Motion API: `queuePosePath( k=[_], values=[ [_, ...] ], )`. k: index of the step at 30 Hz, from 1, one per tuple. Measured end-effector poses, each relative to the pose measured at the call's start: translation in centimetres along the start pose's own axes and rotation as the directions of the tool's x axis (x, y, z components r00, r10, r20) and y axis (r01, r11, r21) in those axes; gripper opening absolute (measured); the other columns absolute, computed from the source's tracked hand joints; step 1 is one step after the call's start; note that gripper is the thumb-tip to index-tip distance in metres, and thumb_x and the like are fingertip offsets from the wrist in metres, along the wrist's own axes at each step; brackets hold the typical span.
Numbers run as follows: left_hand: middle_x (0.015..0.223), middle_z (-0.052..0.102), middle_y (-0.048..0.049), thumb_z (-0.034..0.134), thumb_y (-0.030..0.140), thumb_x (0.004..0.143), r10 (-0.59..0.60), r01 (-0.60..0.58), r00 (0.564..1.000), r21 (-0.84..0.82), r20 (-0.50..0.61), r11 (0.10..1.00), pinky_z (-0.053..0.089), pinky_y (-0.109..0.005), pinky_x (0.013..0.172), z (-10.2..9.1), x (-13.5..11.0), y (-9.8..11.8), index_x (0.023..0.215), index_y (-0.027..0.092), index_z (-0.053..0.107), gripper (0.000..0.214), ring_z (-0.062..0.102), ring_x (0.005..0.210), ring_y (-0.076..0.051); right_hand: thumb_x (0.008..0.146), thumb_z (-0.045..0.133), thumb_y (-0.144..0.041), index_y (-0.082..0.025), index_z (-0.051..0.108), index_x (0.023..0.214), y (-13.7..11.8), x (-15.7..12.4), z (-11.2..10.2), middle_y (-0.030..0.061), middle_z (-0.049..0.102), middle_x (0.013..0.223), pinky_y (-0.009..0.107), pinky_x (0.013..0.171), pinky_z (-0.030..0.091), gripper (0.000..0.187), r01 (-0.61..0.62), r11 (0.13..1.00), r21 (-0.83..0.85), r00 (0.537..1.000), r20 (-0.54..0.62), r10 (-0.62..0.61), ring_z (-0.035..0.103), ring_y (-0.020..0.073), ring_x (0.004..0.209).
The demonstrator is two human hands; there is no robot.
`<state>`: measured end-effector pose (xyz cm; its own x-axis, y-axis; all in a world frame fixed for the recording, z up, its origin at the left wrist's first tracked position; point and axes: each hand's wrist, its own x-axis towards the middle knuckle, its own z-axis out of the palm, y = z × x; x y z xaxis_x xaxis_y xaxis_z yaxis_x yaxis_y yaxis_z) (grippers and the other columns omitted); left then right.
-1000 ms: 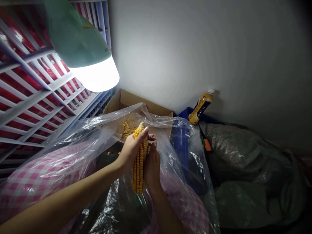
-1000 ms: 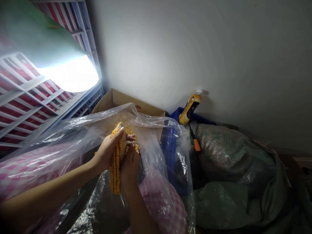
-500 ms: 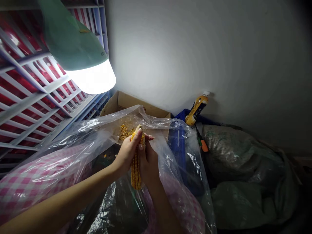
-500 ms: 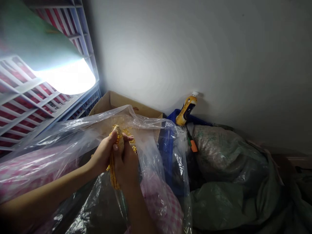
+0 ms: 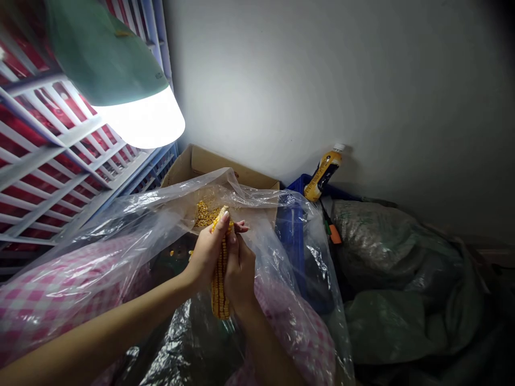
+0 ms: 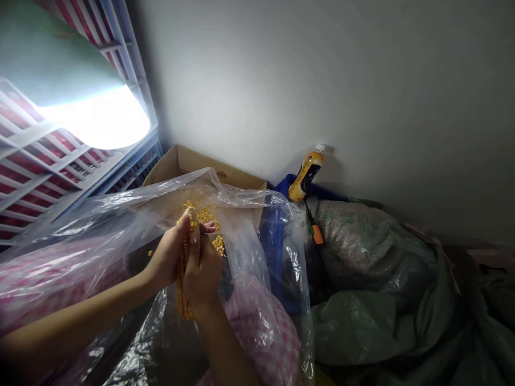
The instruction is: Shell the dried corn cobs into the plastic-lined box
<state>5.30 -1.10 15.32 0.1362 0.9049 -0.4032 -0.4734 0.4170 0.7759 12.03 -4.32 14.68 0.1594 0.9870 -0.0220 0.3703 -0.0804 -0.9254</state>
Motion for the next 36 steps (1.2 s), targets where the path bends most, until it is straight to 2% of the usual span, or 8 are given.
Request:
queuePosePath(
  k=[3, 9, 15, 19, 23, 28, 31, 36],
  values=[
    [0.085, 0.067, -0.0126, 0.053, 0.062, 0.067, 0.012, -0.012, 1.0, 0.013, -0.008, 1.0, 0.042, -0.031, 0.082, 0.0, 0.0, 0.0, 0.074, 0.011, 0.064, 0.052, 0.059, 0.09, -0.024, 0.089, 0.027, -0.041, -0.019, 0.06, 0.098, 0.1, 0.0, 0.1, 0.0064, 0.064, 0.081, 0.029, 0.065, 0.043, 0.041, -0.01, 1.0, -0.001, 1.0, -0.015, 0.01, 0.059, 0.0185, 0.073],
    [0.082, 0.067, -0.0122, 0.052, 0.063, 0.066, -0.013, 0.013, 1.0, 0.028, -0.023, 1.0, 0.044, -0.032, 0.078, -0.1, 0.1, -0.1, 0.077, 0.011, 0.064, 0.054, 0.06, 0.084, -0.023, 0.089, 0.027, -0.043, -0.021, 0.059, 0.103, 0.2, 0.0, 0.2, 0.0066, 0.065, 0.089, 0.029, 0.067, 0.043, 0.042, -0.034, 0.998, 0.054, 0.999, -0.016, 0.034, 0.06, 0.0198, 0.081],
    [0.082, 0.066, -0.0094, 0.052, 0.059, 0.07, -0.039, 0.039, 0.999, -0.033, 0.001, 0.999, 0.045, -0.029, 0.076, -0.2, 0.2, -0.3, 0.083, 0.012, 0.063, 0.05, 0.061, 0.082, -0.021, 0.088, 0.026, -0.046, -0.018, 0.063, 0.087, 0.6, 0.0, 0.5, 0.0039, 0.063, 0.069, 0.027, 0.055, 0.04, 0.047, -0.13, 0.983, 0.127, 0.989, -0.048, 0.137, 0.056, 0.0162, 0.06],
    [0.089, 0.066, -0.011, 0.052, 0.055, 0.072, -0.008, 0.01, 0.999, -0.04, 0.05, 0.999, 0.045, -0.029, 0.079, -0.1, 0.1, 0.1, 0.088, 0.012, 0.063, 0.047, 0.059, 0.091, -0.022, 0.088, 0.025, -0.048, -0.016, 0.061, 0.084, 0.6, -0.1, 0.8, 0.0038, 0.06, 0.069, 0.026, 0.055, 0.04, 0.049, -0.131, 0.964, 0.229, 0.985, -0.079, 0.153, 0.053, 0.0147, 0.059],
    [0.097, 0.065, -0.0121, 0.053, 0.057, 0.07, -0.017, 0.023, 0.994, -0.054, 0.108, 0.998, 0.044, -0.031, 0.083, 0.0, -0.1, 0.9, 0.101, 0.013, 0.06, 0.054, 0.057, 0.097, -0.024, 0.088, 0.022, -0.048, -0.015, 0.059, 0.084, -0.1, -0.5, 0.4, 0.0045, 0.059, 0.069, 0.026, 0.056, 0.041, 0.05, -0.058, 0.972, 0.227, 0.995, -0.062, 0.074, 0.053, 0.0147, 0.061],
    [0.104, 0.063, -0.0123, 0.051, 0.061, 0.069, -0.04, 0.052, 0.99, -0.084, 0.138, 0.995, 0.043, -0.032, 0.085, 0.1, -0.3, 1.3, 0.104, 0.013, 0.059, 0.059, 0.054, 0.103, -0.026, 0.088, 0.022, -0.045, -0.017, 0.055, 0.107, -1.0, -0.7, -0.4, 0.01, 0.06, 0.096, 0.03, 0.071, 0.044, 0.047, 0.094, 0.99, 0.109, 0.995, -0.035, -0.09, 0.056, 0.0204, 0.088],
    [0.106, 0.063, -0.0122, 0.049, 0.061, 0.071, -0.041, 0.055, 0.988, -0.091, 0.149, 0.994, 0.041, -0.033, 0.087, 0.2, -0.4, 1.3, 0.106, 0.014, 0.058, 0.059, 0.054, 0.104, -0.026, 0.088, 0.025, -0.042, -0.018, 0.05, 0.115, -1.2, -0.6, -0.8, 0.0108, 0.058, 0.103, 0.033, 0.076, 0.044, 0.045, 0.161, 0.985, 0.067, 0.987, -0.008, -0.161, 0.055, 0.0223, 0.095],
    [0.102, 0.064, -0.0125, 0.048, 0.06, 0.072, -0.017, 0.029, 0.985, -0.068, 0.17, 0.997, 0.041, -0.035, 0.086, 0.0, -0.4, 1.1, 0.105, 0.014, 0.058, 0.057, 0.058, 0.097, -0.026, 0.084, 0.036, -0.042, -0.019, 0.053, 0.109, -1.1, -0.4, -1.1, 0.0082, 0.061, 0.095, 0.031, 0.07, 0.045, 0.038, 0.134, 0.991, 0.012, 0.991, 0.014, -0.134, 0.058, 0.0214, 0.086]
  ],
)
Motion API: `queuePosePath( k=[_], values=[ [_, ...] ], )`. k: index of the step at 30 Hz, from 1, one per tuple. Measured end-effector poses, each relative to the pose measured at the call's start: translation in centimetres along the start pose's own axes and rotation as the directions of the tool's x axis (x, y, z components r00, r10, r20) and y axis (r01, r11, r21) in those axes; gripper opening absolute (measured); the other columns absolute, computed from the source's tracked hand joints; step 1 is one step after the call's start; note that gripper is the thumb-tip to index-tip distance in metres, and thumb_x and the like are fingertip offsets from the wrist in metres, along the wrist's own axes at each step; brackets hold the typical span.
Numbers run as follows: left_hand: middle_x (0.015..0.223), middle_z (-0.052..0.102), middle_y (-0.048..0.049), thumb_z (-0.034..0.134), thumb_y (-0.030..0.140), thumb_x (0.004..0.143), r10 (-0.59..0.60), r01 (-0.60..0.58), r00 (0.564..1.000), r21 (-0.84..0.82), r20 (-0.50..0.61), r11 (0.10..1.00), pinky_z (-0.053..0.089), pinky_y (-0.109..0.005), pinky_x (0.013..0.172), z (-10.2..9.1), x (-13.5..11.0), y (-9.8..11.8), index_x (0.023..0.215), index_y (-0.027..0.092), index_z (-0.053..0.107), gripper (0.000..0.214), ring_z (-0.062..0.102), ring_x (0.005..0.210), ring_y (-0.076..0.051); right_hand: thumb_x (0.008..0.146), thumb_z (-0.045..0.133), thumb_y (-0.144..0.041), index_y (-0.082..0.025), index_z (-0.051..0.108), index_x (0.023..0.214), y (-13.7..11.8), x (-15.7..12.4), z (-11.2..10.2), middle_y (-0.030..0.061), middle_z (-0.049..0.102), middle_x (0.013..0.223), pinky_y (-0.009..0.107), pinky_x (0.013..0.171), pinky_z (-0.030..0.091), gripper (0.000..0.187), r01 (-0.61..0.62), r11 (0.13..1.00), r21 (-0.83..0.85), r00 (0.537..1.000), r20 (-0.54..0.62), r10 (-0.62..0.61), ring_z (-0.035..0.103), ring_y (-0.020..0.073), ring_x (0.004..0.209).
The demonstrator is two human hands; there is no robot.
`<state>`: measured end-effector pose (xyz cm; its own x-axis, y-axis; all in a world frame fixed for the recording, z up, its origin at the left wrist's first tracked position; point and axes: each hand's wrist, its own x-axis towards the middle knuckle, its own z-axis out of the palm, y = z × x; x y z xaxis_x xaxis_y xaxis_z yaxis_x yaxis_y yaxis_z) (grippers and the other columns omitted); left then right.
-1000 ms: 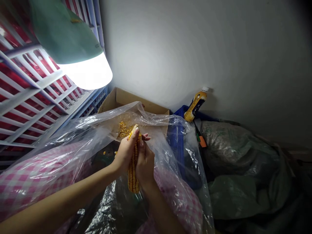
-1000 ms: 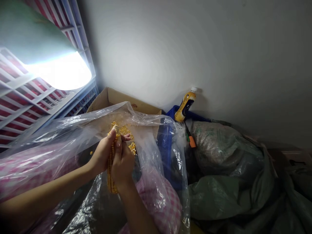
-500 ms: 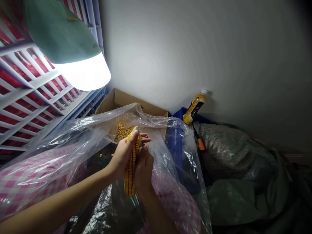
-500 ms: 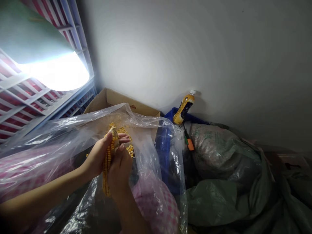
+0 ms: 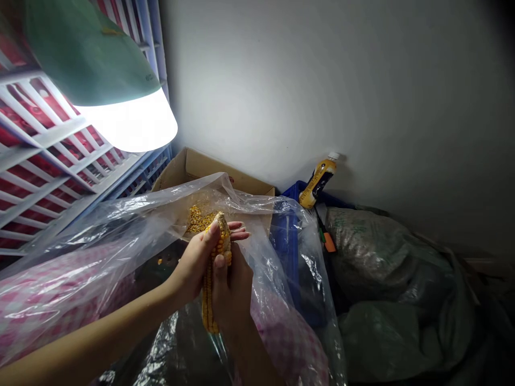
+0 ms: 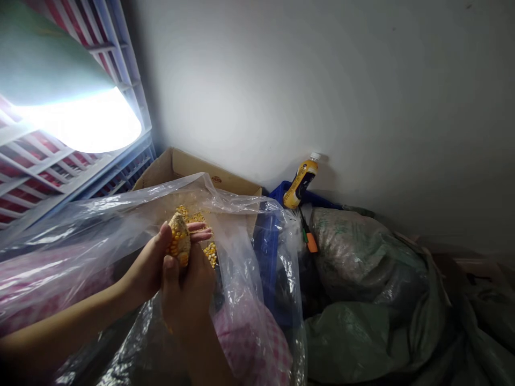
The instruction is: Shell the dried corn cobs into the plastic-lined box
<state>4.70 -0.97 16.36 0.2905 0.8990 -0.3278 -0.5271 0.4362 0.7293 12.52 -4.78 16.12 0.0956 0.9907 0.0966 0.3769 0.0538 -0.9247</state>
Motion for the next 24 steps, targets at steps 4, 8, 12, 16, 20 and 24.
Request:
queuePosePath(
  k=[4, 8, 12, 16, 20, 24],
  values=[
    [0.101, 0.064, -0.0122, 0.048, 0.062, 0.071, 0.025, -0.024, 0.999, -0.011, 0.039, 1.0, 0.043, -0.035, 0.083, -0.1, 0.0, -0.2, 0.103, 0.015, 0.059, 0.058, 0.059, 0.094, -0.026, 0.078, 0.048, -0.047, -0.019, 0.053, 0.108, 0.2, 0.0, -0.2, 0.0065, 0.062, 0.093, 0.029, 0.067, 0.045, 0.041, -0.048, 0.999, -0.022, 0.999, 0.015, 0.049, 0.059, 0.0215, 0.082],
    [0.102, 0.064, -0.0113, 0.046, 0.064, 0.071, 0.067, -0.068, 0.997, 0.017, 0.048, 0.998, 0.044, -0.033, 0.081, 0.0, -0.2, -0.3, 0.099, 0.015, 0.062, 0.059, 0.058, 0.094, -0.025, 0.075, 0.051, -0.049, -0.02, 0.055, 0.106, 0.2, 0.2, -0.2, 0.0046, 0.063, 0.084, 0.028, 0.063, 0.045, 0.042, -0.113, 0.994, -0.006, 0.994, 0.0, 0.113, 0.06, 0.0201, 0.076],
    [0.1, 0.064, -0.0095, 0.047, 0.06, 0.073, 0.111, -0.112, 0.994, 0.097, 0.016, 0.989, 0.043, -0.032, 0.083, 0.1, -0.3, -0.5, 0.096, 0.015, 0.065, 0.053, 0.057, 0.094, -0.024, 0.077, 0.047, -0.05, -0.02, 0.055, 0.107, 0.0, 0.3, -0.2, 0.0036, 0.063, 0.079, 0.027, 0.059, 0.043, 0.043, -0.138, 0.99, 0.013, 0.99, -0.024, 0.138, 0.059, 0.0188, 0.069],
    [0.099, 0.064, -0.0099, 0.043, 0.057, 0.077, 0.096, -0.096, 0.995, 0.099, 0.004, 0.99, 0.043, -0.031, 0.083, 0.1, -0.3, -1.0, 0.098, 0.015, 0.064, 0.051, 0.057, 0.092, -0.022, 0.084, 0.038, -0.045, -0.022, 0.056, 0.106, 0.2, 0.2, 0.2, 0.0022, 0.063, 0.077, 0.026, 0.057, 0.042, 0.036, -0.138, 0.989, 0.052, 0.99, -0.03, 0.14, 0.059, 0.0169, 0.067],
    [0.1, 0.064, -0.0102, 0.042, 0.055, 0.079, 0.075, -0.072, 0.997, 0.092, -0.022, 0.993, 0.044, -0.029, 0.08, 0.1, -0.4, -1.3, 0.099, 0.014, 0.063, 0.05, 0.059, 0.087, -0.021, 0.087, 0.035, -0.043, -0.021, 0.056, 0.107, 0.8, 0.0, 0.7, 0.0031, 0.064, 0.081, 0.026, 0.06, 0.042, 0.036, -0.148, 0.984, 0.097, 0.986, -0.065, 0.155, 0.059, 0.0166, 0.07],
    [0.098, 0.065, -0.0109, 0.044, 0.056, 0.077, 0.059, -0.056, 0.998, 0.091, -0.026, 0.994, 0.044, -0.029, 0.079, 0.2, -0.6, -1.3, 0.096, 0.012, 0.064, 0.052, 0.059, 0.085, -0.021, 0.087, 0.03, -0.047, -0.016, 0.061, 0.091, 1.1, -0.1, 1.2, 0.0036, 0.061, 0.069, 0.025, 0.055, 0.041, 0.044, -0.218, 0.946, 0.238, 0.964, -0.1, 0.247, 0.057, 0.0153, 0.063]
  ],
)
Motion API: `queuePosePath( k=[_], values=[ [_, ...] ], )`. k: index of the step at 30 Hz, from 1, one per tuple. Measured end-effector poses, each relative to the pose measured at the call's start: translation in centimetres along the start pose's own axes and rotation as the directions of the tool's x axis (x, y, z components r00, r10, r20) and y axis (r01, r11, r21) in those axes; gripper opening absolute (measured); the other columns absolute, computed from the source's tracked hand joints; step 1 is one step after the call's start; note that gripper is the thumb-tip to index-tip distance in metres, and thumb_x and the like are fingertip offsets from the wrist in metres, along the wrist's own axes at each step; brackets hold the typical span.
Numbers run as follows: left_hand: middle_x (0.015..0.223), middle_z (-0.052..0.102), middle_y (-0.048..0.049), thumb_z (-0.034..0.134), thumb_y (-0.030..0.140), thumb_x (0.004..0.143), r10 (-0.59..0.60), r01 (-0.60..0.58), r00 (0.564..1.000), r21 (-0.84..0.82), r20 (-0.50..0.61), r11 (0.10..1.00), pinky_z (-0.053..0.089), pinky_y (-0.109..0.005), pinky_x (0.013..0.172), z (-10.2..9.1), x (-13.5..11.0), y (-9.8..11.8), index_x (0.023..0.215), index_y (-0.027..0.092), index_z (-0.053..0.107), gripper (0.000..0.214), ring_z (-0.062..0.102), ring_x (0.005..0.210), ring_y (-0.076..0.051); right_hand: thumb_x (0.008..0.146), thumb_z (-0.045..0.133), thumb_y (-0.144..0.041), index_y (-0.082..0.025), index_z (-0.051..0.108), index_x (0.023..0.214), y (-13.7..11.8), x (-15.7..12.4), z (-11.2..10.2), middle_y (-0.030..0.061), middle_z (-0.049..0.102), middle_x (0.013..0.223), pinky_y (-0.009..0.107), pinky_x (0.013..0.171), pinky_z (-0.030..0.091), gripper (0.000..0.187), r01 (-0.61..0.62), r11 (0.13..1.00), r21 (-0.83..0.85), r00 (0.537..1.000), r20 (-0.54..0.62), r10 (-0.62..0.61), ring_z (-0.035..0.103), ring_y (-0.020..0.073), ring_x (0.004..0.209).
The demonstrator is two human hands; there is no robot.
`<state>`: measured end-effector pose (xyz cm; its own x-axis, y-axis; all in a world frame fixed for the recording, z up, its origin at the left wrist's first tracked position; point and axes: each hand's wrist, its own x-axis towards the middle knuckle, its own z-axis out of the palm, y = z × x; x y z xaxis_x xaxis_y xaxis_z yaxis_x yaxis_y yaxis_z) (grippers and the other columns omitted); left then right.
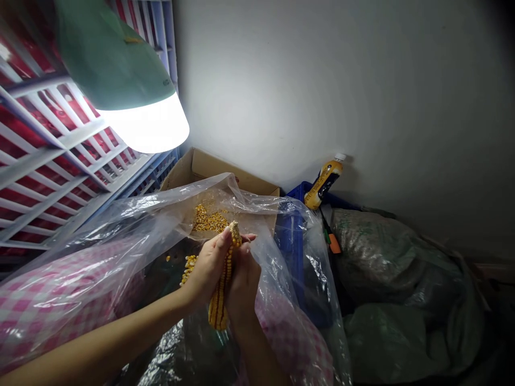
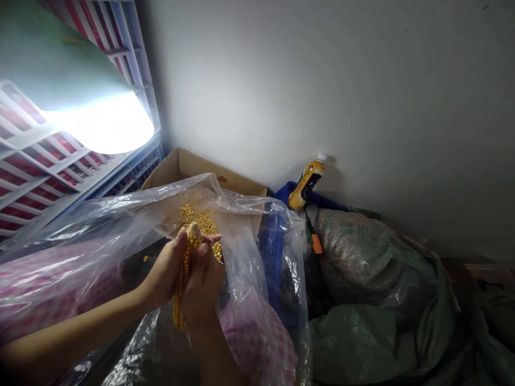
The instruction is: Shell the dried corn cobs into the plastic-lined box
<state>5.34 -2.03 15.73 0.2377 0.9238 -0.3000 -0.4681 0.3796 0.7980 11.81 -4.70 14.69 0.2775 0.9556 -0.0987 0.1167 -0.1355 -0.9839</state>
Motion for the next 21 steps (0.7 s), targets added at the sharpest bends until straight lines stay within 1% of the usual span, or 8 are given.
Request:
queuePosePath(
  k=[2, 4, 8, 10, 12, 14, 18, 21],
  values=[
    [0.099, 0.065, -0.0107, 0.044, 0.057, 0.077, 0.016, -0.016, 1.0, -0.018, 0.011, 1.0, 0.045, -0.029, 0.079, 0.0, 0.1, 0.1, 0.094, 0.012, 0.064, 0.052, 0.059, 0.086, -0.022, 0.087, 0.027, -0.05, -0.015, 0.061, 0.081, -0.1, 0.1, 0.1, 0.0035, 0.059, 0.065, 0.025, 0.052, 0.041, 0.049, -0.065, 0.993, 0.095, 0.998, -0.016, 0.067, 0.056, 0.0147, 0.06],
    [0.1, 0.064, -0.0103, 0.045, 0.055, 0.077, 0.026, -0.026, 1.0, -0.03, 0.012, 0.999, 0.045, -0.028, 0.078, 0.0, 0.2, 0.2, 0.093, 0.012, 0.064, 0.05, 0.059, 0.087, -0.021, 0.086, 0.025, -0.053, -0.014, 0.06, 0.079, -0.3, 0.4, 0.1, 0.0036, 0.059, 0.065, 0.025, 0.052, 0.041, 0.052, -0.1, 0.987, 0.123, 0.995, -0.005, 0.101, 0.055, 0.0146, 0.06],
    [0.102, 0.064, -0.01, 0.044, 0.054, 0.078, 0.035, -0.034, 0.999, 0.011, -0.037, 0.999, 0.045, -0.028, 0.078, -0.1, 0.5, 0.4, 0.094, 0.012, 0.064, 0.049, 0.058, 0.089, -0.021, 0.086, 0.02, -0.055, -0.015, 0.06, 0.081, -0.9, 1.0, -0.5, 0.0044, 0.06, 0.068, 0.025, 0.052, 0.039, 0.058, -0.104, 0.994, 0.016, 0.991, 0.091, 0.102, 0.055, 0.0148, 0.062],
    [0.102, 0.064, -0.0095, 0.045, 0.053, 0.078, 0.065, -0.061, 0.997, 0.087, -0.043, 0.994, 0.044, -0.028, 0.08, -0.1, 0.5, 0.5, 0.095, 0.012, 0.064, 0.048, 0.058, 0.09, -0.021, 0.085, 0.024, -0.055, -0.015, 0.06, 0.079, -1.0, 1.1, -0.7, 0.0037, 0.059, 0.068, 0.025, 0.053, 0.039, 0.054, -0.066, 0.997, -0.044, 0.991, 0.111, 0.071, 0.054, 0.0145, 0.062],
    [0.101, 0.064, -0.009, 0.046, 0.052, 0.078, 0.104, -0.095, 0.994, 0.161, -0.045, 0.982, 0.043, -0.028, 0.083, 0.0, 0.5, 0.4, 0.094, 0.012, 0.065, 0.047, 0.057, 0.092, -0.022, 0.085, 0.031, -0.052, -0.015, 0.059, 0.077, -1.0, 1.2, -0.7, 0.0025, 0.058, 0.065, 0.025, 0.054, 0.038, 0.047, -0.033, 0.997, -0.074, 0.995, 0.095, 0.04, 0.053, 0.0137, 0.06],
    [0.102, 0.064, -0.0091, 0.046, 0.051, 0.078, 0.127, -0.115, 0.991, 0.184, -0.052, 0.976, 0.041, -0.029, 0.087, 0.0, 0.4, 0.2, 0.094, 0.012, 0.065, 0.047, 0.056, 0.095, -0.022, 0.085, 0.033, -0.05, -0.015, 0.059, 0.076, -0.8, 1.1, -0.4, 0.0013, 0.056, 0.062, 0.024, 0.054, 0.038, 0.045, -0.023, 0.997, -0.071, 0.998, 0.059, 0.027, 0.052, 0.0128, 0.057],
    [0.105, 0.063, -0.0099, 0.042, 0.051, 0.08, 0.125, -0.117, 0.991, 0.136, -0.047, 0.984, 0.04, -0.031, 0.09, 0.0, 0.3, -0.5, 0.097, 0.012, 0.065, 0.048, 0.054, 0.099, -0.023, 0.086, 0.03, -0.048, -0.015, 0.06, 0.076, -0.4, 0.8, 0.1, 0.0009, 0.056, 0.059, 0.024, 0.055, 0.04, 0.045, -0.006, 1.0, -0.029, 1.0, 0.002, 0.006, 0.053, 0.0126, 0.057],
    [0.105, 0.063, -0.0093, 0.043, 0.051, 0.08, 0.104, -0.098, 0.993, 0.111, -0.056, 0.989, 0.04, -0.03, 0.09, -0.1, 0.3, -0.7, 0.096, 0.013, 0.065, 0.046, 0.055, 0.099, -0.023, 0.087, 0.03, -0.046, -0.015, 0.059, 0.074, -0.1, 0.6, 0.2, 0.0017, 0.058, 0.062, 0.024, 0.056, 0.041, 0.044, 0.022, 0.999, -0.047, 1.0, -0.008, -0.023, 0.054, 0.0131, 0.059]
  ],
)
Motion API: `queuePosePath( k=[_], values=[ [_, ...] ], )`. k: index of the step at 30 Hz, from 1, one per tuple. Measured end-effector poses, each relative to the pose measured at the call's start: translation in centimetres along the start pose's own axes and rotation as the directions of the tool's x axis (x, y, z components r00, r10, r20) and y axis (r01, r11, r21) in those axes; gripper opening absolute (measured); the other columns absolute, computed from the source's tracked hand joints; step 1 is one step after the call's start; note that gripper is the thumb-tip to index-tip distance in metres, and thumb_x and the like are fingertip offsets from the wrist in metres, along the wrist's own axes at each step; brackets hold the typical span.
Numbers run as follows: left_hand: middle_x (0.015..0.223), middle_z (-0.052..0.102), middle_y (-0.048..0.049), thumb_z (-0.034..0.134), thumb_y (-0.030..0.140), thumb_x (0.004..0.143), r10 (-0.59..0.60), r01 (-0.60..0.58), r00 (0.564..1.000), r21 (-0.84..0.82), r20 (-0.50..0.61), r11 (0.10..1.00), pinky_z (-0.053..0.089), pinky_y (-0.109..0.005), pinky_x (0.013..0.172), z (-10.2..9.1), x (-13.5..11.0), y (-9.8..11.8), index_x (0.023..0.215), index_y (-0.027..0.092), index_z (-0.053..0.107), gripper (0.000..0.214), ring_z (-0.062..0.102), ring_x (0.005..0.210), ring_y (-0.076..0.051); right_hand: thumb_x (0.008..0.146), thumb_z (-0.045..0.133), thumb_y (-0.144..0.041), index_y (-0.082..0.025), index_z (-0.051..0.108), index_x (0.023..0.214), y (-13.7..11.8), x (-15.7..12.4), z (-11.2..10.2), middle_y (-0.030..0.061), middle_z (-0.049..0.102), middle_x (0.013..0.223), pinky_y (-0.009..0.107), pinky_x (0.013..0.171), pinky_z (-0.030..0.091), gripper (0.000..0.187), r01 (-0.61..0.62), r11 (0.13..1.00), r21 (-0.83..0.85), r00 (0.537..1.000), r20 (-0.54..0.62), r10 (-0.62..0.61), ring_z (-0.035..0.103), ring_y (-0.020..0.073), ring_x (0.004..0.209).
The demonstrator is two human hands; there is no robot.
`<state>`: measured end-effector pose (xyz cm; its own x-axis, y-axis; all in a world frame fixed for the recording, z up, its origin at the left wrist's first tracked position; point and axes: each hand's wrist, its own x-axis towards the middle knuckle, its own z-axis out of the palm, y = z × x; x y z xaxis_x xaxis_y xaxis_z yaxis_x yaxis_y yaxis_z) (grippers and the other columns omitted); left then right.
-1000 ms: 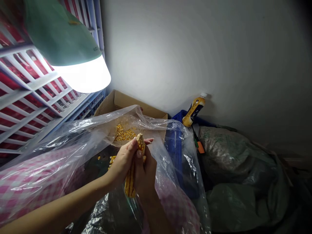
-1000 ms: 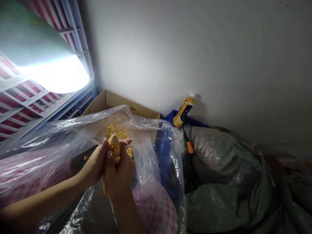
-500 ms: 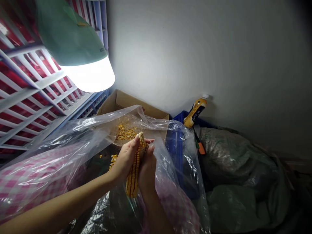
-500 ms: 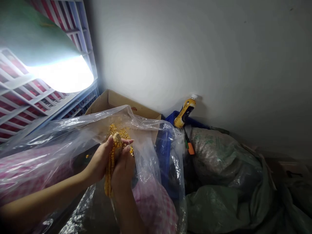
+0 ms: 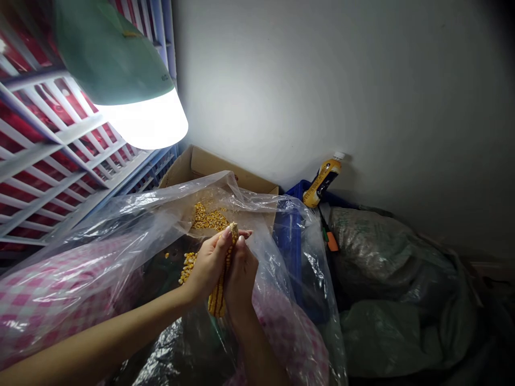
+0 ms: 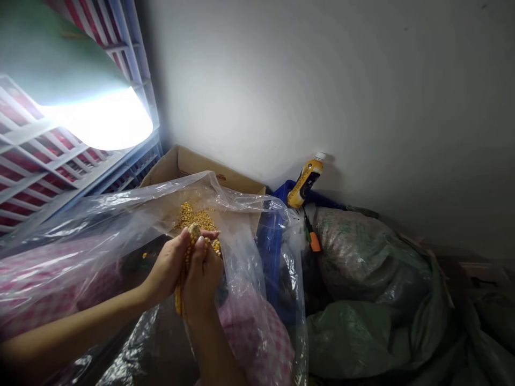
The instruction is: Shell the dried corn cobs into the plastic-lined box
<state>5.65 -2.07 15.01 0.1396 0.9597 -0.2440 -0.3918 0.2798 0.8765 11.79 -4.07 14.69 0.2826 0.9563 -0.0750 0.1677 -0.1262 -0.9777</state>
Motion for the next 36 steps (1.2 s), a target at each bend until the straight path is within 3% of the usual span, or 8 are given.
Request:
queuePosePath(
  k=[4, 10, 19, 23, 26, 29, 32, 36],
  values=[
    [0.102, 0.064, -0.0099, 0.045, 0.052, 0.079, -0.03, 0.03, 0.999, -0.043, -0.018, 0.999, 0.041, -0.03, 0.088, 0.0, 0.1, 0.0, 0.092, 0.013, 0.066, 0.047, 0.056, 0.097, -0.023, 0.088, 0.028, -0.044, -0.016, 0.058, 0.074, 0.0, 0.0, -0.1, 0.0033, 0.06, 0.067, 0.025, 0.059, 0.042, 0.044, 0.01, 0.999, -0.038, 1.0, -0.004, -0.01, 0.056, 0.0138, 0.064],
    [0.091, 0.066, -0.0086, 0.045, 0.053, 0.078, -0.076, 0.074, 0.997, -0.108, -0.015, 0.991, 0.044, -0.029, 0.082, 0.3, 0.1, 0.4, 0.094, 0.013, 0.064, 0.047, 0.059, 0.088, -0.021, 0.088, 0.02, -0.051, -0.015, 0.058, 0.071, -0.4, 0.0, -0.2, 0.0025, 0.056, 0.058, 0.024, 0.049, 0.039, 0.055, -0.122, 0.992, 0.041, 0.993, -0.001, 0.122, 0.051, 0.0129, 0.053],
    [0.086, 0.066, -0.0078, 0.048, 0.056, 0.074, -0.167, 0.147, 0.984, -0.233, -0.068, 0.961, 0.049, -0.027, 0.067, 0.0, 1.1, 1.3, 0.087, 0.013, 0.062, 0.047, 0.061, 0.076, -0.019, 0.088, 0.015, -0.052, -0.017, 0.062, 0.092, -0.9, 1.0, -1.5, 0.0077, 0.064, 0.084, 0.028, 0.065, 0.044, 0.059, -0.111, 0.991, -0.073, 0.973, 0.194, 0.123, 0.059, 0.0179, 0.079],
    [0.089, 0.066, -0.0064, 0.047, 0.059, 0.073, -0.18, 0.105, 0.961, -0.323, -0.21, 0.94, 0.049, -0.027, 0.066, -0.7, 2.1, 2.4, 0.081, 0.015, 0.059, 0.046, 0.062, 0.077, -0.017, 0.088, 0.028, -0.046, -0.018, 0.063, 0.091, -0.8, 1.8, -2.4, 0.008, 0.063, 0.094, 0.034, 0.083, 0.039, 0.045, 0.07, 0.948, -0.311, 0.988, 0.15, -0.024, 0.054, 0.0211, 0.095],
    [0.092, 0.065, -0.0094, 0.046, 0.06, 0.072, -0.154, 0.066, 0.952, -0.313, -0.265, 0.947, 0.05, -0.029, 0.066, -1.1, 2.7, 3.4, 0.081, 0.014, 0.058, 0.049, 0.061, 0.081, -0.019, 0.087, 0.033, -0.044, -0.019, 0.058, 0.107, -0.7, 1.9, -2.8, 0.0084, 0.058, 0.109, 0.035, 0.089, 0.036, 0.04, 0.043, 0.952, -0.305, 0.987, 0.158, 0.005, 0.05, 0.0213, 0.104],
    [0.095, 0.064, -0.0104, 0.046, 0.059, 0.073, -0.14, 0.039, 0.941, -0.311, -0.31, 0.949, 0.05, -0.028, 0.066, -1.4, 3.1, 4.0, 0.079, 0.013, 0.058, 0.048, 0.061, 0.074, -0.016, 0.088, 0.028, -0.046, -0.021, 0.053, 0.114, -0.8, 1.5, -2.9, 0.0067, 0.059, 0.107, 0.03, 0.082, 0.041, 0.043, -0.021, 0.981, -0.192, 0.948, 0.308, 0.081, 0.054, 0.0192, 0.098],
    [0.091, 0.065, -0.0088, 0.048, 0.057, 0.073, -0.163, 0.028, 0.919, -0.354, -0.358, 0.935, 0.05, -0.025, 0.066, -1.6, 3.4, 4.3, 0.077, 0.013, 0.058, 0.045, 0.061, 0.068, -0.013, 0.087, 0.028, -0.049, -0.02, 0.058, 0.103, -1.0, 0.8, -2.6, 0.0046, 0.063, 0.085, 0.025, 0.062, 0.041, 0.045, 0.018, 0.967, -0.254, 0.895, 0.436, 0.098, 0.058, 0.0174, 0.075],
    [0.085, 0.065, -0.0069, 0.05, 0.056, 0.072, -0.178, 0.015, 0.909, -0.398, -0.376, 0.917, 0.05, -0.025, 0.063, -1.9, 3.8, 4.6, 0.077, 0.014, 0.056, 0.043, 0.06, 0.064, -0.012, 0.081, 0.041, -0.052, -0.018, 0.057, 0.098, -1.1, 0.1, -2.1, 0.0056, 0.063, 0.079, 0.024, 0.058, 0.038, 0.042, 0.071, 0.928, -0.366, 0.923, 0.377, 0.078, 0.057, 0.0187, 0.07]
  ],
)
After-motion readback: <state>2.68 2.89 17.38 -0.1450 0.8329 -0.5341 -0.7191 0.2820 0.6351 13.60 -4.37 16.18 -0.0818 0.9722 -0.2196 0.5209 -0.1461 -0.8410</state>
